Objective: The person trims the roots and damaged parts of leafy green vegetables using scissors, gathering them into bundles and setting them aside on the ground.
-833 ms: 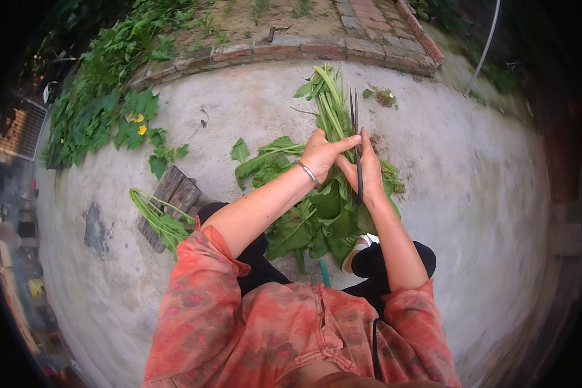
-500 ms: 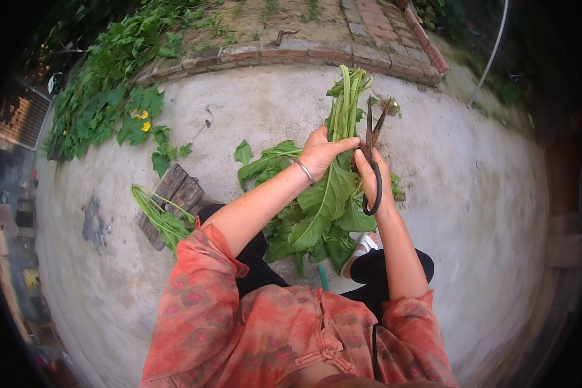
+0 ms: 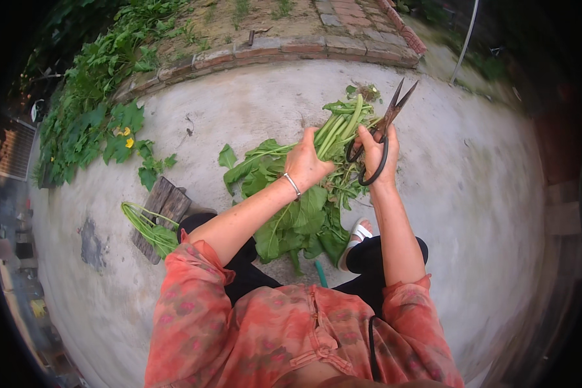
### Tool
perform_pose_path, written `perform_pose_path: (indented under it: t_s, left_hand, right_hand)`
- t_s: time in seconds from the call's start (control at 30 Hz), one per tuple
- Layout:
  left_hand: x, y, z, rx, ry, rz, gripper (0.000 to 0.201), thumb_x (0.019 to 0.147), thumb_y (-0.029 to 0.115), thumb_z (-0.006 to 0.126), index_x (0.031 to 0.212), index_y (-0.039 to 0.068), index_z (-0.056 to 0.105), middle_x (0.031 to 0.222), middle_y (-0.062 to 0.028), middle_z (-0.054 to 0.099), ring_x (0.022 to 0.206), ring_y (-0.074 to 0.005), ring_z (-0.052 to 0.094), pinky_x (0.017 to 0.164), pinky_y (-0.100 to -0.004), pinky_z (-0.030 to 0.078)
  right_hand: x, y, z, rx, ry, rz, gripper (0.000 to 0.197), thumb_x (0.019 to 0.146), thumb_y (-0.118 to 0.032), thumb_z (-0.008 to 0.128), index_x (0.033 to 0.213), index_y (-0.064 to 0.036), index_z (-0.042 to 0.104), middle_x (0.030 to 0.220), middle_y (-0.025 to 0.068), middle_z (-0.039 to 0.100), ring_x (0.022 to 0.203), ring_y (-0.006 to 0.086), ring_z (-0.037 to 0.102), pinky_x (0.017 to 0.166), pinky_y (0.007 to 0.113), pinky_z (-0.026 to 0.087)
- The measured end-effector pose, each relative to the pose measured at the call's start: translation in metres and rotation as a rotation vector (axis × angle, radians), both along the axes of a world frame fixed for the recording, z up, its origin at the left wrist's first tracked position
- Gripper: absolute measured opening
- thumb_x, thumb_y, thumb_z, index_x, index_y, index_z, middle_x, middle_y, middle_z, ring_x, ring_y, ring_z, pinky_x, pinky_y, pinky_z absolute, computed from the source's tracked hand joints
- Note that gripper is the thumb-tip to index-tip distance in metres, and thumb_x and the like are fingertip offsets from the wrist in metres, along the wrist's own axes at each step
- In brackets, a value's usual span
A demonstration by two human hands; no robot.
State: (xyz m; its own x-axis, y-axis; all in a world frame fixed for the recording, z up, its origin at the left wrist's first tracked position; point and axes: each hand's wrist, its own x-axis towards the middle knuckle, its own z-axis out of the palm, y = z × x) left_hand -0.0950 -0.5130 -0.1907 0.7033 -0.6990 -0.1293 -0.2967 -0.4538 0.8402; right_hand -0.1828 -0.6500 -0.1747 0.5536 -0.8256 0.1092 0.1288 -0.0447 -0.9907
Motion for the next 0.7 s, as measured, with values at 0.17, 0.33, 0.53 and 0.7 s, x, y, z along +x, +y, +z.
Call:
perform_pose_path:
  t_s: [0.17, 0.33, 0.53, 0.7]
  left_hand:
    - [0.018, 0.003, -0.004, -0.111, -0.189, 0.061, 0.075, 0.062, 0.021, 0.08, 0.125, 0.006, 0.042, 0.116, -0.0208, 0.054, 0.106, -0.0366, 0.055, 0.089, -0.041, 0.048]
    - [0.021, 0.006, 0.007, -0.179, -0.323, 0.015, 0.074, 0.062, 0.021, 0.08, 0.124, 0.006, 0.043, 0.114, -0.0198, 0.055, 0.105, -0.036, 0.057, 0.089, -0.041, 0.049]
    - [0.025, 0.008, 0.023, -0.107, 0.068, -0.085, 0.076, 0.063, 0.016, 0.076, 0.129, 0.004, 0.04, 0.114, -0.0197, 0.06, 0.103, -0.0317, 0.061, 0.089, -0.0361, 0.049]
    - [0.034, 0.013, 0.009, -0.247, 0.154, -0.117, 0.079, 0.063, 0.011, 0.075, 0.133, 0.004, 0.038, 0.116, -0.0179, 0.06, 0.104, -0.0265, 0.06, 0.091, -0.0335, 0.048]
  right_hand:
    - [-0.007, -0.003, 0.01, 0.035, 0.017, 0.04, 0.022, 0.084, 0.003, 0.061, 0.104, -0.0024, 0.053, 0.069, 0.0009, 0.05, 0.057, 0.0114, 0.053, 0.053, 0.026, 0.044]
    - [-0.008, -0.009, 0.015, -0.045, 0.087, -0.032, 0.022, 0.083, 0.003, 0.061, 0.103, -0.0027, 0.053, 0.068, 0.0004, 0.048, 0.054, 0.011, 0.051, 0.051, 0.026, 0.043]
    - [-0.012, -0.007, 0.019, -0.1, 0.095, -0.043, 0.024, 0.083, 0.003, 0.061, 0.105, -0.0024, 0.054, 0.069, 0.0007, 0.049, 0.055, 0.0108, 0.052, 0.051, 0.025, 0.043]
    - [-0.013, -0.015, 0.014, -0.056, 0.16, 0.031, 0.028, 0.083, 0.002, 0.062, 0.109, -0.0021, 0.055, 0.075, 0.0025, 0.056, 0.062, 0.0105, 0.054, 0.056, 0.025, 0.045]
